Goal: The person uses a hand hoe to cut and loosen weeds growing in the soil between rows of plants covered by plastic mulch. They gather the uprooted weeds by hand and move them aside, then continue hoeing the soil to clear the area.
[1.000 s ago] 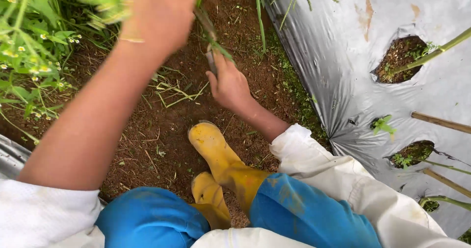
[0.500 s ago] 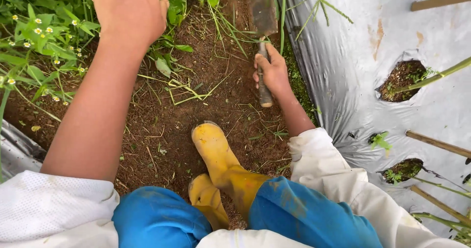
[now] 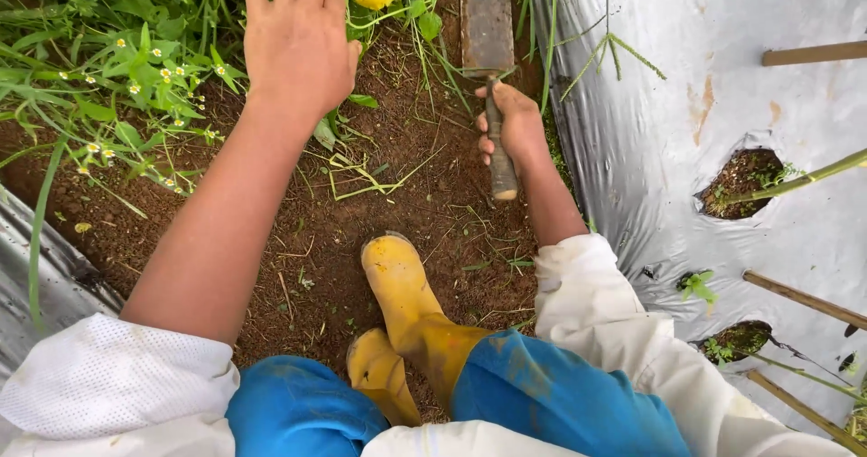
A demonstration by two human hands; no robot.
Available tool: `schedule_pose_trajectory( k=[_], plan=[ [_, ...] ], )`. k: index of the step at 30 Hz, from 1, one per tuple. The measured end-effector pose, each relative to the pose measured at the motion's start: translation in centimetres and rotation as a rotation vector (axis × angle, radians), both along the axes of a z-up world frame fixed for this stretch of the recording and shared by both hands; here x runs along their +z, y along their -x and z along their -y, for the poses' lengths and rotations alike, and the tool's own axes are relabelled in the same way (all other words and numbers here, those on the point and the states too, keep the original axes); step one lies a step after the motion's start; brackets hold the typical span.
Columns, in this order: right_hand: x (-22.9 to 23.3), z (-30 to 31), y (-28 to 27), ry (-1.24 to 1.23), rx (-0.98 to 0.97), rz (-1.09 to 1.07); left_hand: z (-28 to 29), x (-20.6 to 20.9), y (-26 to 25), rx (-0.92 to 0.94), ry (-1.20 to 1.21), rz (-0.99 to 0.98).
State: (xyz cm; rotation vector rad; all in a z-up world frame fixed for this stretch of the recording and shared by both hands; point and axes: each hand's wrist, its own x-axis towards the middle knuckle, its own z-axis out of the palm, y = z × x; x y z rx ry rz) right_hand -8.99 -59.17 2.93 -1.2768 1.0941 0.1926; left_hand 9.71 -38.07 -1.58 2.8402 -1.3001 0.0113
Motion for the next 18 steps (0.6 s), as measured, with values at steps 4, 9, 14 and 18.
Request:
schedule_pose_trajectory(
  k=[4,9,14,18],
  plan=[
    [1.6,-0.4,0.6,0.068,0.041,-0.021,0.3,0.1,0.0,0.018,0.005,0.024],
    [2.1,-0.4,4.7,-0.097,0.021,-0.038,0.0,0.2,0.0,0.046,-0.027,-0.072],
    [1.7,1.6,-1.1,-0.106,0.120,0.027,0.6,0.0,0.2,0.041,-0.083,-0.025],
    [1.6,1.1,-1.9,-0.109,0.210,0.060,-0.5,-0.2,0.6,0.024,-0.108,0.240]
  ],
)
